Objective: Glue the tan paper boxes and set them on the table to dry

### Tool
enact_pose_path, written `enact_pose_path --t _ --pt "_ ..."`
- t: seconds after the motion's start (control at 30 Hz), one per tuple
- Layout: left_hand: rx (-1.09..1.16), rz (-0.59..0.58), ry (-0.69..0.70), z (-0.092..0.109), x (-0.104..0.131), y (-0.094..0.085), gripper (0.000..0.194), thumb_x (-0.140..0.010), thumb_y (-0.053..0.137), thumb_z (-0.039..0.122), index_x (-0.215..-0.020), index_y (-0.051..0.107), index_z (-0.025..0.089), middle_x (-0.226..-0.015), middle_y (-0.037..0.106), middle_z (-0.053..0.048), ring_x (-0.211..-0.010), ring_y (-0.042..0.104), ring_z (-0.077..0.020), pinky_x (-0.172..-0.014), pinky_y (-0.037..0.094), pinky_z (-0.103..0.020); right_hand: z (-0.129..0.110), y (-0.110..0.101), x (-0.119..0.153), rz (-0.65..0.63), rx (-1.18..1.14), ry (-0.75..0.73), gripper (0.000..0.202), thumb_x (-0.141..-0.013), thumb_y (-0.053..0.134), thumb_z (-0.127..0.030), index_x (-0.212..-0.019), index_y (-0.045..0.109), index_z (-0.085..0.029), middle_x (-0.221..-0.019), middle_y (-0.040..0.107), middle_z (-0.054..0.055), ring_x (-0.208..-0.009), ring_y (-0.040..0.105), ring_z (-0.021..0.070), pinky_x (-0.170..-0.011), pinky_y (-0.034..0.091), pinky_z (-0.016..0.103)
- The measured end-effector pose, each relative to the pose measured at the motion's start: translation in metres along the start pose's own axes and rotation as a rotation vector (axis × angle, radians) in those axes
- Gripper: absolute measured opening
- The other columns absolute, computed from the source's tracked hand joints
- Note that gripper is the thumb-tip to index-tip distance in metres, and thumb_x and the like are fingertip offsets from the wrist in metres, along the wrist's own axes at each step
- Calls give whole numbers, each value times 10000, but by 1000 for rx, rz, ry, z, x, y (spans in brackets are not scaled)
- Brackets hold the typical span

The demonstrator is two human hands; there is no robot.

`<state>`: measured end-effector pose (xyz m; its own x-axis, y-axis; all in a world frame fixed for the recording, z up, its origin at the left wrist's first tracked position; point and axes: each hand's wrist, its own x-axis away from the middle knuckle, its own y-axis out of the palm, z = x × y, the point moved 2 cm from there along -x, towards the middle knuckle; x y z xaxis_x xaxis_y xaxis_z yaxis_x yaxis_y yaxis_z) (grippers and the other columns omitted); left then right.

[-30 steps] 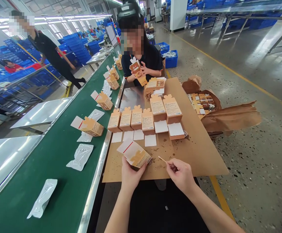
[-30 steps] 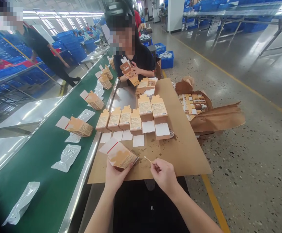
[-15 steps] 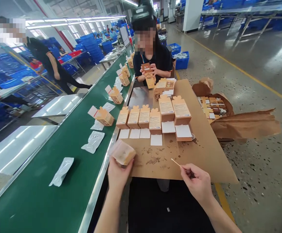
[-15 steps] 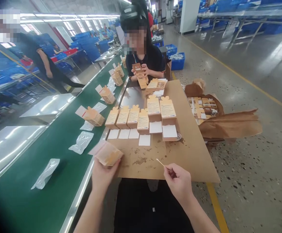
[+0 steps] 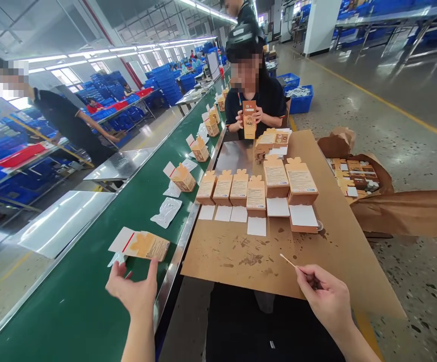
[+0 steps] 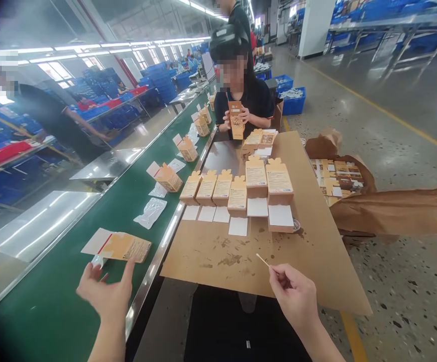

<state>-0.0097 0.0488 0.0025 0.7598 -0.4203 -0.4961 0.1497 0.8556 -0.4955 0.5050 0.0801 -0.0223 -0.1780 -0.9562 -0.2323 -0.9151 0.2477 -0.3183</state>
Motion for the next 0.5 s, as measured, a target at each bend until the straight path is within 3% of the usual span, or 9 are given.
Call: enact_pose_path --t 0.07,0.13,0.23,0.33,0.43,0.5 --pt "171 88 86 23 13 10 836 -743 947 700 -1373 658 231 -1355 615 -137 -1246 728 -394 -1166 652 -672 3 -3 1 11 2 18 394 -1028 826 -530 -755 853 -248 -628 705 27 -515 632 187 -524 587 268" --pt "296 -55 113 58 10 41 656 -844 881 658 -1319 691 248 -1320 657 -120 -1181 745 -337 -1178 646 -602 3 -3 1 34 -6 29 427 -1025 823 -564 -740 849 -248 -616 698 28 -507 631 192 -509 577 270" --pt "303 -448 -45 120 -21 117 546 -980 722 596 -1400 725 247 -1430 746 -167 -1371 738 -349 -1258 593 -539 -1 1 0 50 -22 20 473 -1017 816 -615 -727 855 -244 -595 684 25 -489 617 186 -492 565 266" --pt "243 -601 -123 168 -59 190 571 -955 773 583 -1385 783 208 -1428 809 -201 -1427 747 -399 -1265 577 -531 -8 2 -1 48 -24 -6 488 -1022 812 -628 -727 858 -242 -598 687 22 -491 618 179 -500 567 256" --pt "177 -730 -200 184 -75 230 518 -864 888 578 -1197 834 185 -1282 869 -229 -1391 777 -486 -1189 608 -562 -14 -5 2 55 -15 -6 479 -1018 824 -626 -729 861 -246 -601 695 22 -496 634 179 -510 578 249" --pt "165 -793 -242 178 -71 231 467 -835 911 562 -1113 830 196 -1198 891 -211 -1326 807 -482 -1129 637 -550 -16 -14 5 95 -15 9 501 -991 844 -667 -711 857 -251 -591 692 26 -482 632 183 -495 581 252"
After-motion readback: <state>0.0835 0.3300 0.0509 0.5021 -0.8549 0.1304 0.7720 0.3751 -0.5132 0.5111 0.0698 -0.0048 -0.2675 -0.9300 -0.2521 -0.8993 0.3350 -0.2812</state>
